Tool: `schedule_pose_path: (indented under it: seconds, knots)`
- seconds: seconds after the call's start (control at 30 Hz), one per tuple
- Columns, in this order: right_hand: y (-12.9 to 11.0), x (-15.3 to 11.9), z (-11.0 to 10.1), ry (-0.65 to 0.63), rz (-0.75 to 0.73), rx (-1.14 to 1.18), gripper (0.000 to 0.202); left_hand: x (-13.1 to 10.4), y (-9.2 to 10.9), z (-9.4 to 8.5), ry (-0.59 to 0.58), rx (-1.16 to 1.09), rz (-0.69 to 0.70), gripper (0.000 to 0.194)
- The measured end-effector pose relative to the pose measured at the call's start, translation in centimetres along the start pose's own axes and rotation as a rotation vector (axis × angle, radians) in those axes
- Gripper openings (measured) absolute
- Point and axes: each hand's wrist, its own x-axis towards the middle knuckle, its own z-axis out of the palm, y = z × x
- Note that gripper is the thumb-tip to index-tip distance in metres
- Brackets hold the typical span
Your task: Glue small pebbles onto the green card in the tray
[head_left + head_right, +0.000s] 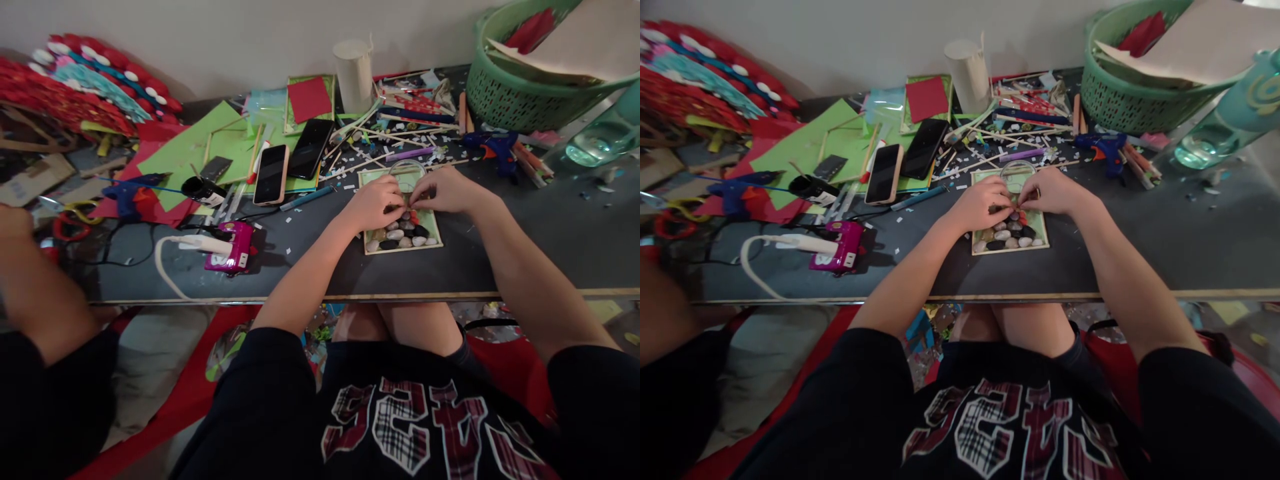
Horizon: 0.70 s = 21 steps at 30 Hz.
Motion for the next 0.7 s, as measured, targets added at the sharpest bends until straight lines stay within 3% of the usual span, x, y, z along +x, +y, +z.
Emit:
schedule_pose_path:
  seconds: [0.1, 0.2, 0.37, 0.53, 0.7]
  knots:
    - [0.0, -0.2, -0.1, 0.036, 0.014, 0.029, 0.021, -0.1, -0.4, 0.2, 0.01, -0.041, -0.041, 0.022]
    - [0.0, -0.3, -0.2, 0.159, 0.074, 0.02, 0.025, -0.3, -0.9, 0.4, 0.041, -0.054, -0.085, 0.029]
    - [0.1, -0.1, 0.2, 0.351, 0.12, -0.119, 0.023, -0.3, -0.8, 0.5, -0.016, -0.004, -0.008, 0.036]
    - [0.6, 0.2, 0.9, 0.307, 0.003, -0.177, 0.023, 0.3, 0.1, 0.6, 0.004, 0.087, 0.103, 0.035]
    - [1.2, 0.5, 1.4, 0.242, -0.072, -0.226, 0.025, 0.2, -0.3, 1.0, 0.043, 0.028, 0.047, 0.035]
